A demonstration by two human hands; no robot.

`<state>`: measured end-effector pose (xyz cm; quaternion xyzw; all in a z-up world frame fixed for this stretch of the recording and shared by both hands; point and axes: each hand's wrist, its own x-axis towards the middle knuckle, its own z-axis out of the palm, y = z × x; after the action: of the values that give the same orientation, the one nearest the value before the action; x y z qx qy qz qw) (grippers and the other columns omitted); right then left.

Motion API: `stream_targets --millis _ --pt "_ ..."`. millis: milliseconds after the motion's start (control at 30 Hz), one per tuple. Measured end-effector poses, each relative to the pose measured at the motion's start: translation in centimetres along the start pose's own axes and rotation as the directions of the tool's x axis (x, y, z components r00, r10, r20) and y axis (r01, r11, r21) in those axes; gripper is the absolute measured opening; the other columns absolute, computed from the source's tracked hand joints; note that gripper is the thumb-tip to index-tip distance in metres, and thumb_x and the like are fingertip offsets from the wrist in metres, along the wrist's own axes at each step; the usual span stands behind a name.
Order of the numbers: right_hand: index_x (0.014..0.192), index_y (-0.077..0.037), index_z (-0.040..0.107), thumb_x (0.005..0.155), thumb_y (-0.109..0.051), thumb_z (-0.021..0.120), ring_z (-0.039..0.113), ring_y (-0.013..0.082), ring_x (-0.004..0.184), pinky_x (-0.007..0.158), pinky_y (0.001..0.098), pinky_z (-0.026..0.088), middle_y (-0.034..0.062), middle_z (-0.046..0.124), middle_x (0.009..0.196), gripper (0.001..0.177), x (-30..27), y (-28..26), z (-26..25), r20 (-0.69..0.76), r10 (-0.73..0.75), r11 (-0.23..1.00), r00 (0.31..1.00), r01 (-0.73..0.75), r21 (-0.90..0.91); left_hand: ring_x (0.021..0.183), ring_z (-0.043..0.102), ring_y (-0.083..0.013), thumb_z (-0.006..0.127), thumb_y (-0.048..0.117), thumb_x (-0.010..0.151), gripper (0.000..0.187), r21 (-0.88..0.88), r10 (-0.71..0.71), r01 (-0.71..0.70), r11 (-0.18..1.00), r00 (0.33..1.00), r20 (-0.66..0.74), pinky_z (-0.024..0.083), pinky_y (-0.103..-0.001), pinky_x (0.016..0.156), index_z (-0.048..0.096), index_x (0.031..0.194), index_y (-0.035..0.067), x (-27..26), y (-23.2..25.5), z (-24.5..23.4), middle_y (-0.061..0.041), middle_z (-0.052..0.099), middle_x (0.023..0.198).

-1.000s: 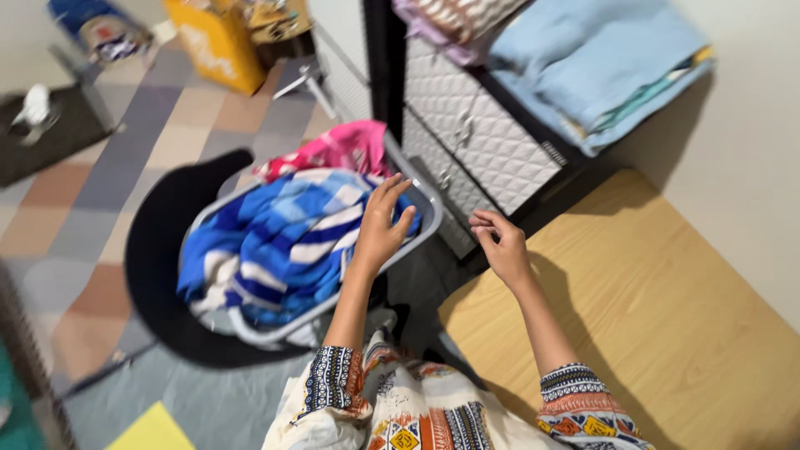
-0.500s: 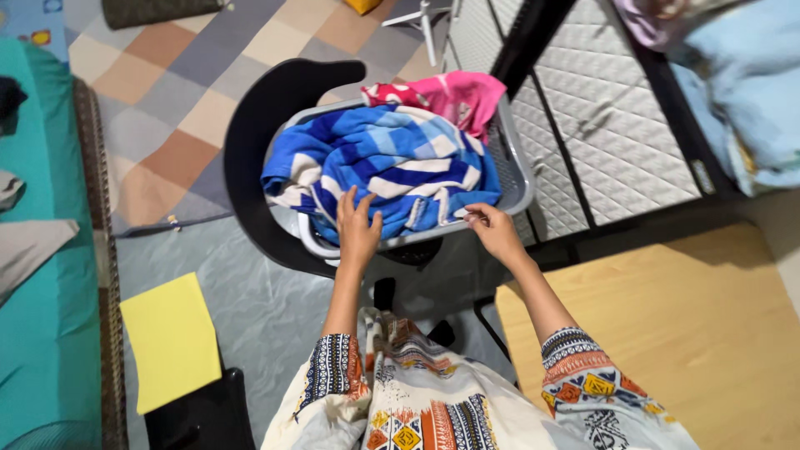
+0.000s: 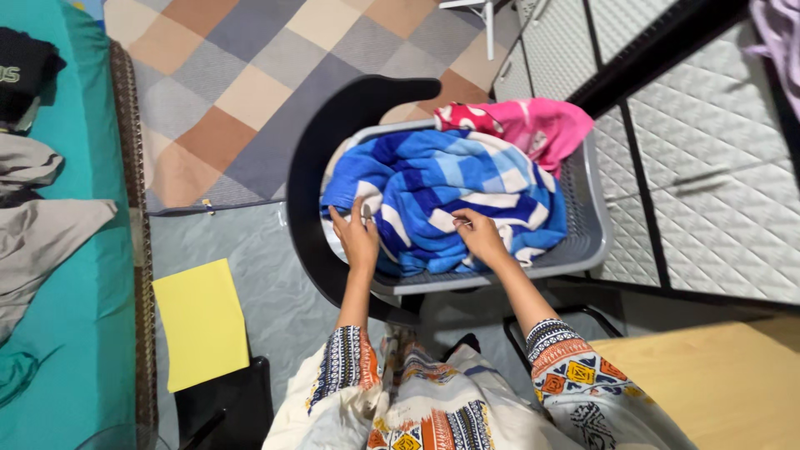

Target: The person folds a blue and white patterned towel on a wooden table, then places it on a shelf. They then pick up a pink floral towel from a laundry basket.

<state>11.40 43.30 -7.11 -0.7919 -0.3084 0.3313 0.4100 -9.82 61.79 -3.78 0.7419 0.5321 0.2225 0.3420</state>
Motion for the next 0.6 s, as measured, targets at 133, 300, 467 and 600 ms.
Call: stream_targets --millis 133,300,467,600 --pt "0.123 -0.006 0.07 0.092 -0.018 0.07 0.075 0.0196 0.096 0.087 0.0318 0.057 0.0123 0.078 0.105 0.034 3.1 -3.1 3.6 0.039 -0.025 1.0 0.999 0.025 0.004 0.135 0.037 -0.051 0.069 0.006 0.084 0.052 0.025 0.002 -0.001 1.0 0.999 -0.032 0.034 -0.052 0.112 0.064 0.135 0.008 3.0 -2.1 1.2 -0.033 0.037 0.147" --pt "0.131 -0.007 0.064 0.084 -0.024 0.079 0.072 0.0281 0.106 0.092 0.0365 0.057 0.0161 0.071 0.124 0.053 5.2 -7.8 6.5 0.141 -0.115 0.991 0.983 0.123 -0.048 0.109 0.065 -0.0309 0.065 0.003 0.09 0.018 -0.199 0.074 -0.068 0.978 0.997 0.024 0.049 -0.039 0.101 0.078 0.101 0.006 5.0 -2.3 1.4 -0.014 0.07 0.104" --pt "0.142 0.005 0.047 0.071 -0.014 0.082 0.058 0.0468 0.12 0.098 0.0457 0.047 0.0317 0.057 0.132 0.081 5.8 -9.0 8.4 -0.001 -0.468 0.881 0.884 0.467 -0.072 0.093 0.069 -0.0224 0.057 -0.003 0.089 0.016 -0.564 0.201 -0.049 0.825 0.957 0.211 0.053 -0.032 0.087 0.071 0.095 0.001 3.9 1.3 2.5 -0.011 0.071 0.096" --pt "0.134 -0.007 0.062 0.083 -0.006 0.064 0.073 0.0305 0.111 0.094 0.0362 0.054 0.0194 0.074 0.114 0.051 6.0 -8.4 8.2 0.038 0.0 0.997 0.999 -0.002 0.073 0.089 0.069 -0.024 0.057 0.0 0.093 0.017 -0.537 0.242 -0.019 0.843 0.906 0.348 0.054 -0.034 0.082 0.071 0.102 0.003 3.0 4.7 1.8 -0.011 0.068 0.097"
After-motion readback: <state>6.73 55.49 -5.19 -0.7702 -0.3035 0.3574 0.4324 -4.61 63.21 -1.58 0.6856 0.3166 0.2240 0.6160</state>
